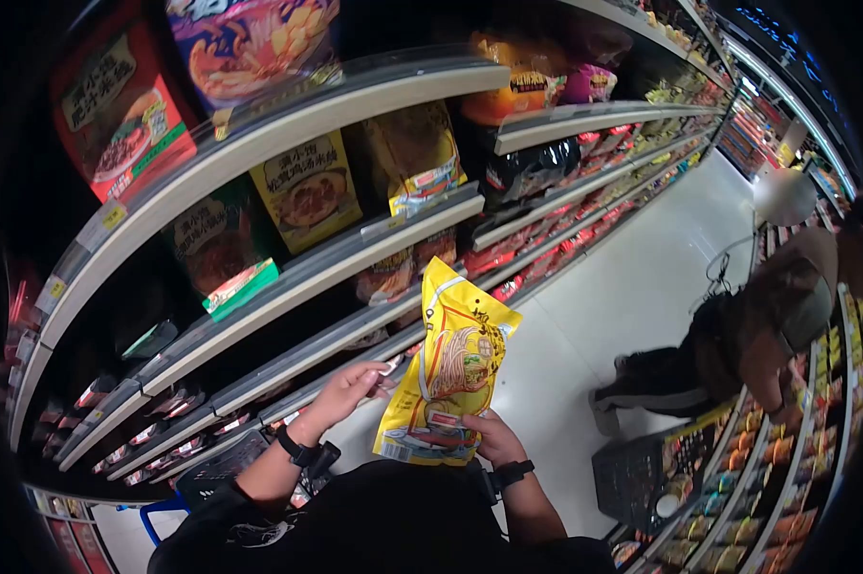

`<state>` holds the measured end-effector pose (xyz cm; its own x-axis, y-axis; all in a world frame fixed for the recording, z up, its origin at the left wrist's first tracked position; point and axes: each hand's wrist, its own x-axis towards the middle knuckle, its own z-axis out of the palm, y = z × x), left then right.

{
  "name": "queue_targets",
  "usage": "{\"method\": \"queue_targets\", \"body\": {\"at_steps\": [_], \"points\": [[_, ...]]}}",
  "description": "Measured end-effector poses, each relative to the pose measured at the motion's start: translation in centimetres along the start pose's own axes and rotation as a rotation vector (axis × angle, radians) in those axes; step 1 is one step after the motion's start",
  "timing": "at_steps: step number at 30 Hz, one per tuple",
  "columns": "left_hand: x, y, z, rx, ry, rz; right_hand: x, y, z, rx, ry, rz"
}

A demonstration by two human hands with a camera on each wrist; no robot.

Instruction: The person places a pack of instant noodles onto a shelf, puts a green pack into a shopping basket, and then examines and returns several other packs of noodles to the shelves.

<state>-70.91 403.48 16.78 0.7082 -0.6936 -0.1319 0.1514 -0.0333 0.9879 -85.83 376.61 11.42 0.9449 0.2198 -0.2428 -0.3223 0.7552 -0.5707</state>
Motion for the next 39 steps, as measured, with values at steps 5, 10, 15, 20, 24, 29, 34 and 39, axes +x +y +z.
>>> {"method": "queue_targets", "body": {"at_steps": [5, 10, 15, 20, 24, 29, 34, 39], "points": [[9.7, 2.5, -0.9, 0.512, 0.434, 0.22, 2.9, -7.8, -5.0, -0.057, 0.0, -0.035], [18.1, 8.9, 2.3, 0.969, 0.571, 0.484, 3.5, -13.6, -10.0, -0.033, 0.013, -0.044], [25.1, 12.5, 3.8, 1.333, 0.636, 0.658, 3.5, -18.9, -11.1, -0.106, -0.004, -0.078], [29.9, 13.4, 4.5, 1.524, 0.641, 0.575, 4.5, -21.0, -12.0, -0.119, 0.027, -0.095], [31.5, 12.7, 4.8, 1.589, 0.786, 0.48, 5.0, -21.5, -12.8, -0.132, 0.084, -0.122], [32.0, 12.6, 4.1, 1.555, 0.821, 0.331, 5.3, -23.3, -11.9, -0.166, 0.084, -0.145], [32.7, 12.7, 2.7, 1.482, 0.834, 0.287, 6.4, -24.0, -11.1, -0.196, 0.097, -0.196], [33.1, 14.9, 1.7, 1.359, 0.686, 0.025, 8.0, -24.5, -8.7, -0.254, 0.128, -0.258]]}}
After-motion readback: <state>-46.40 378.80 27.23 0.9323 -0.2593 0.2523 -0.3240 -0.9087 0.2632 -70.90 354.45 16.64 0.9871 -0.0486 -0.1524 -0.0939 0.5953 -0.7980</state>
